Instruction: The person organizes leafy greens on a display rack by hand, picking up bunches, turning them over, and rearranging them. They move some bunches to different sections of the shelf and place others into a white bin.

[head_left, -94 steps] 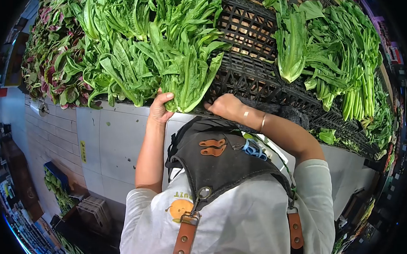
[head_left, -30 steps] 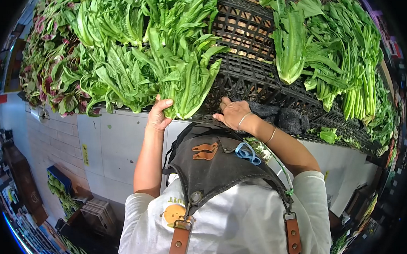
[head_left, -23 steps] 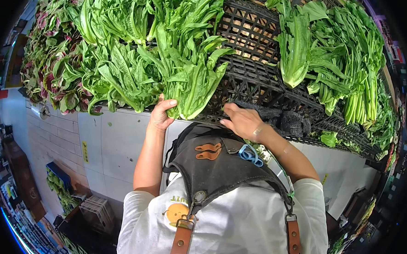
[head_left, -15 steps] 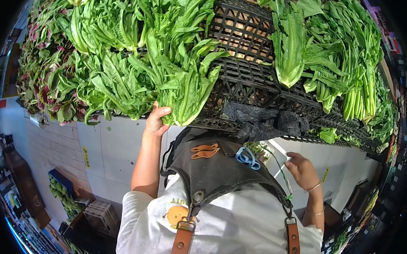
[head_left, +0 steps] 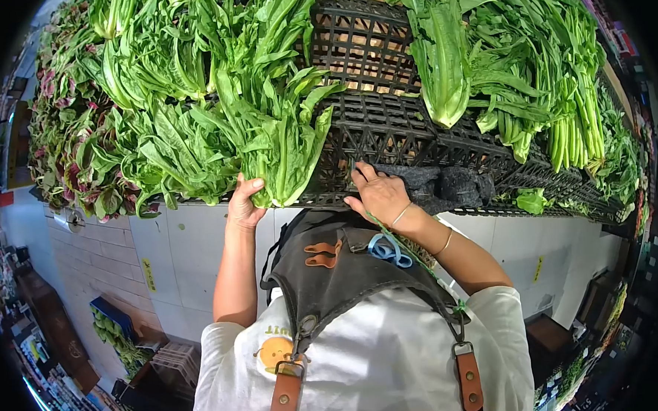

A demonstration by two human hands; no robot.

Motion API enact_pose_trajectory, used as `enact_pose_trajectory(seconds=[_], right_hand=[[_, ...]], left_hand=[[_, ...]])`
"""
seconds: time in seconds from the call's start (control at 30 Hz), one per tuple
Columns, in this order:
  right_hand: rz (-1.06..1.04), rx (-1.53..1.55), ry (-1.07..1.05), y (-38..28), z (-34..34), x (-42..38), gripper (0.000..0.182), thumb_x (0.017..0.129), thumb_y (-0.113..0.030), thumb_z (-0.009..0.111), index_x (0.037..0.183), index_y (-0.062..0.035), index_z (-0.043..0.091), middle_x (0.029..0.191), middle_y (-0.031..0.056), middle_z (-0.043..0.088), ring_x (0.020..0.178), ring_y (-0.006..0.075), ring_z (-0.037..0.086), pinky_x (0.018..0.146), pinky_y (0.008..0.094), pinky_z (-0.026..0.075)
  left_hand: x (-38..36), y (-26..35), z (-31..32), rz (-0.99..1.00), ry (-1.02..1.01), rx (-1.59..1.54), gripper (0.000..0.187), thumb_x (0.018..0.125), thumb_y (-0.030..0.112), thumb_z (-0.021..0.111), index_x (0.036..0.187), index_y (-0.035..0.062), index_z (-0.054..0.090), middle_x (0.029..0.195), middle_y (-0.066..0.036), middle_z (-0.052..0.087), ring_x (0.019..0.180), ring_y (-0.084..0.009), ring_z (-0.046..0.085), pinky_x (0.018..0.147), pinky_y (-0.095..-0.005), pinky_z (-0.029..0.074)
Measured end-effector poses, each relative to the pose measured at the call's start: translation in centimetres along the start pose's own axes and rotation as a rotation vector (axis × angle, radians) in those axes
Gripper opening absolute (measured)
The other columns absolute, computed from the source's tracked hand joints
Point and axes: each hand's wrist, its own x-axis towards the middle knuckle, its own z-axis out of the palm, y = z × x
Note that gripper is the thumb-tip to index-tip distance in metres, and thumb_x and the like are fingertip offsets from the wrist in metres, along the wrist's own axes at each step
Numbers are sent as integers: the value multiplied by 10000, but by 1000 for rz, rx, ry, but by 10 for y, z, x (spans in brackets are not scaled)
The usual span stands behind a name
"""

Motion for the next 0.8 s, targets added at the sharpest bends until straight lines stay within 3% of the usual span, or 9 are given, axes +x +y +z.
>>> enact_pose_trajectory(seconds=[0.13, 0.27, 0.43, 0.5, 0.63, 0.7, 0.73, 0.8], right_hand=[[107, -55, -5, -7, 12, 1, 631, 876, -439, 534, 1343, -32, 419, 1403, 184, 369, 950, 359, 605, 761, 427, 521], [168, 40, -122, -6, 16, 10, 679, 891, -495, 494, 1389, -51, 369, 1465, 187, 266, 1019, 379, 578, 817, 447, 503], [161, 179, -145, -4, 9, 20, 750, 882, -523, 492, 1390, 7, 339, 1411, 206, 330, 1064, 347, 554, 877, 466, 441], [185, 238, -216, -6, -1, 21, 767, 884, -535, 486, 1376, 37, 344, 1417, 199, 331, 1135, 332, 515, 920, 474, 412], [-97, 350, -166, 6, -24, -24, 738, 895, -545, 470, 1341, 39, 401, 1427, 177, 348, 1228, 343, 418, 995, 452, 357], [-176, 447, 73, 24, -38, -63, 616, 798, -369, 690, 1258, 5, 525, 1304, 186, 498, 1138, 358, 493, 962, 418, 394], [-142, 503, 184, 25, -62, -89, 637, 723, -276, 768, 1248, 0, 536, 1256, 166, 545, 1112, 348, 522, 949, 388, 412], [149, 710, 34, 44, -85, -140, 523, 724, -256, 769, 1158, -8, 613, 1223, 189, 567, 1107, 339, 541, 962, 381, 413]], left_hand=[[-1, -1, 4, 2, -44, 2, 661, 672, 6, 703, 1270, 18, 423, 1122, -123, 598, 1026, -269, 604, 941, -399, 483], [1, -2, -1, -22, -42, 10, 661, 675, 11, 701, 1274, 20, 422, 1113, -132, 600, 1019, -279, 609, 923, -412, 497], [0, -1, 4, -10, -18, 19, 694, 672, 7, 695, 1294, 24, 387, 1140, -148, 580, 1027, -292, 604, 934, -442, 495], [-1, -3, -1, 5, -5, 64, 668, 673, 53, 688, 1290, 17, 437, 1163, -145, 592, 1050, -298, 600, 953, -442, 481], [-2, 4, 9, -11, -29, 42, 681, 665, 24, 697, 1284, 21, 412, 1142, -138, 592, 1035, -294, 604, 934, -436, 495], [-3, 2, 1, -34, -3, 22, 672, 666, 5, 702, 1273, 15, 414, 1111, -131, 601, 1011, -280, 613, 922, -416, 502], [-3, 1, 0, -37, -7, 23, 660, 667, 6, 702, 1266, 13, 426, 1111, -131, 603, 1009, -279, 614, 925, -413, 500], [-3, 2, 0, -43, -20, 27, 635, 669, 8, 701, 1252, 9, 448, 1110, -131, 606, 1007, -276, 616, 931, -407, 495]])
